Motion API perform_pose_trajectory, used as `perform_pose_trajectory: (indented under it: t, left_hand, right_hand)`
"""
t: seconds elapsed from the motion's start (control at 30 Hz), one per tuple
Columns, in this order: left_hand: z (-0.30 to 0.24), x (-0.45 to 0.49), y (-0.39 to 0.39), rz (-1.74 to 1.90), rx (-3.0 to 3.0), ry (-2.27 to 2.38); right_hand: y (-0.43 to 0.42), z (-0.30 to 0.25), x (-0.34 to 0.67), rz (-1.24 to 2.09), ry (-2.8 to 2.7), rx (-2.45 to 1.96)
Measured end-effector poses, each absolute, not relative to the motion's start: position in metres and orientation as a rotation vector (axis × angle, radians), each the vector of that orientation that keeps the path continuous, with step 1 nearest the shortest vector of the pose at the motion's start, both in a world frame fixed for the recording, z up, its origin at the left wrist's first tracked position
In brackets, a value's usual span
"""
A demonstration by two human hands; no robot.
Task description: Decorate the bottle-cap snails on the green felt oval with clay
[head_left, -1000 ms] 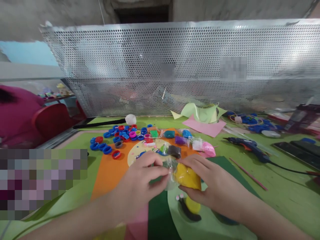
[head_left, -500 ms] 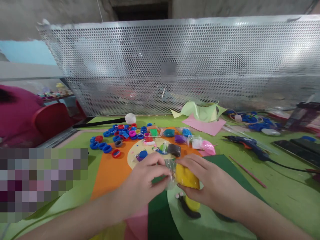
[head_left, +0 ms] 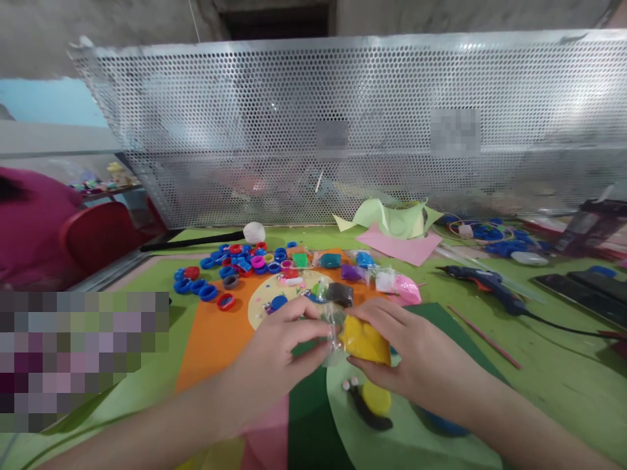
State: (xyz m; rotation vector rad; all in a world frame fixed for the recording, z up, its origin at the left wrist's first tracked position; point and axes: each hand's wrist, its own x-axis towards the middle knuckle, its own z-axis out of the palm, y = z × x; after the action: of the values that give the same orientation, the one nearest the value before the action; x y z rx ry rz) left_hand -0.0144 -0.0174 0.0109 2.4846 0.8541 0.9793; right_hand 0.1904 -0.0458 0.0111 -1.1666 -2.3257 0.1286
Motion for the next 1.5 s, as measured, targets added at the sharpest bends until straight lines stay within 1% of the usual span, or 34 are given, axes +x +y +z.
perform_pose_trajectory:
  t: [0.27,0.77,1.1,1.33,1.5]
  left_hand:
    - [0.014,-0.017,-0.018,1.009,2.499,0.902]
    - [0.01,-0.014,-0.022,1.004,2.703,0.831]
    - [0.008,-0.013,-0.021,1.105,2.615,0.848]
    - [0.004,-0.013,-0.022,1.047,2.532,0.839]
    - [0.004,-0.014,-0.019,1.003,2.464,0.854]
  right_hand:
    - [-0.047,0.011,0.189,0.136,-2.366,-1.227]
    - [-0.045,0.007,0.189,0.094,-2.416,-1.221]
    - [-0.046,0.009,0.188,0.074,-2.423,-1.217]
    - [-0.048,0.008,0.185,0.194,-2.396,-1.225]
    - [-0.047,0.006,0.185,0.204,-2.393,-1.211]
